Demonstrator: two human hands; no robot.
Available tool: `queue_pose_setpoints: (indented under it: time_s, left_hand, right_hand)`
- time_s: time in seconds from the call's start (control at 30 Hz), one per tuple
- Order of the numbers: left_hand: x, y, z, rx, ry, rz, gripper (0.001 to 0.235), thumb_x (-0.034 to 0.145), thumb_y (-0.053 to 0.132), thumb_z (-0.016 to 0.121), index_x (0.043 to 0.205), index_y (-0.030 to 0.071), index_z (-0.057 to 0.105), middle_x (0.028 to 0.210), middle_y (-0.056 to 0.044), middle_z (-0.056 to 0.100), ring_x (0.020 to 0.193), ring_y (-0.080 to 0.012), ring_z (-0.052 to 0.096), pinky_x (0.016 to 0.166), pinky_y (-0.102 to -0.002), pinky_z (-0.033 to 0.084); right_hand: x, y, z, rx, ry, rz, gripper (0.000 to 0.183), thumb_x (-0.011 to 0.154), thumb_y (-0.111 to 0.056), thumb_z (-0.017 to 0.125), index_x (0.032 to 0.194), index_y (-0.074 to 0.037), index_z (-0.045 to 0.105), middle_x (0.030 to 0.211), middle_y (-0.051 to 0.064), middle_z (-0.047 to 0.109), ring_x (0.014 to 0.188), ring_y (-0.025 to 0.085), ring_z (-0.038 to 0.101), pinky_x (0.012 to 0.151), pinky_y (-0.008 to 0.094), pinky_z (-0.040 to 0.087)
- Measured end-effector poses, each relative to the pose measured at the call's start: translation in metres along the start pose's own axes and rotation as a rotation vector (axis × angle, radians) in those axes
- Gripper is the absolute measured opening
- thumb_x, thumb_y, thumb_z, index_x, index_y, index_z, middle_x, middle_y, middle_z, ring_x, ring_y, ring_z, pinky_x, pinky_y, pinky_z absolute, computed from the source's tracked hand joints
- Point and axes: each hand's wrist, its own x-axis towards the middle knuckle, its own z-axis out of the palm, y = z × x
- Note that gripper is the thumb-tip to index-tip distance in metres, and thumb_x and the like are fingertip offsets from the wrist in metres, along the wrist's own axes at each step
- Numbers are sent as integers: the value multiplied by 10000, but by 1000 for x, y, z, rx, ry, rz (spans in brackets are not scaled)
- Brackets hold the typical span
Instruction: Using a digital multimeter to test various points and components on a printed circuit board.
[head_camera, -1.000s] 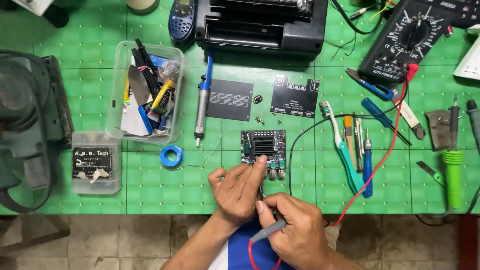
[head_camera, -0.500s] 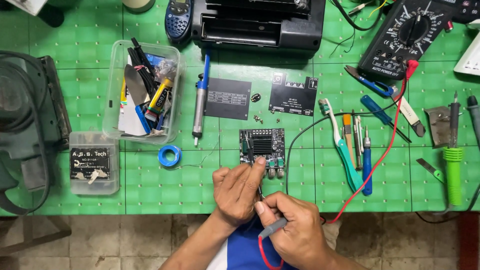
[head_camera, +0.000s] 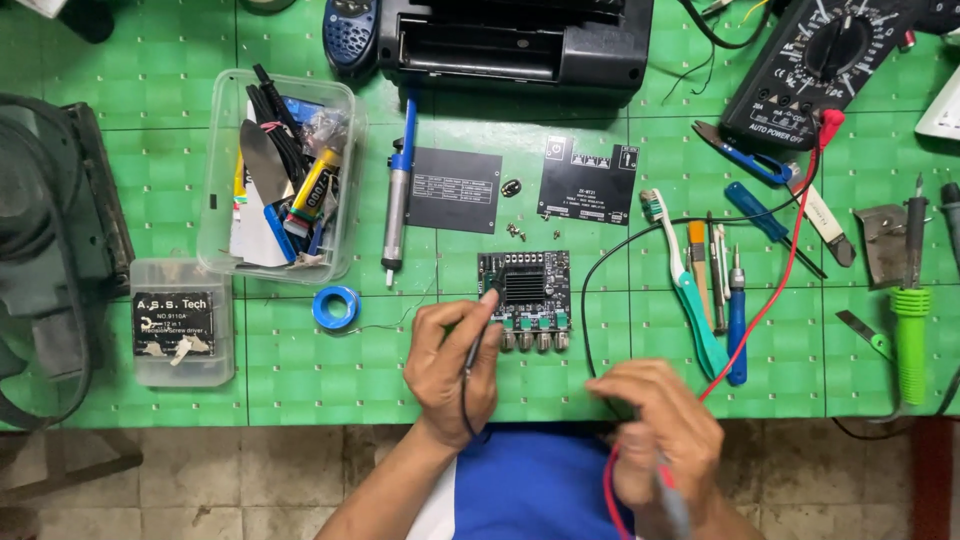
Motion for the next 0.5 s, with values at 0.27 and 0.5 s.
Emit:
queue_pose_setpoints:
  time_s: [0.27, 0.5]
  left_hand:
    - [6, 5, 0, -180, -37, -94, 290, 1080, 210, 530, 1215, -10, 662, 1166, -218, 728, 1079, -329, 755, 947, -365, 636]
    - [3, 5, 0, -294, -23, -191, 306, 1098, 201, 488, 1213, -35, 644, 1190, -211, 722, 1004, -305, 794, 947, -361, 658]
  right_hand:
    - [-30, 72, 0, -152, 249, 38, 936, 1088, -638, 44, 925, -13, 721, 623, 85, 632, 513, 183, 599, 492, 282, 416]
    - [-12, 67, -2, 158, 82, 399, 284, 983, -201, 585, 1111, 18, 714, 956, 111, 760, 762, 171, 761, 700, 240, 608]
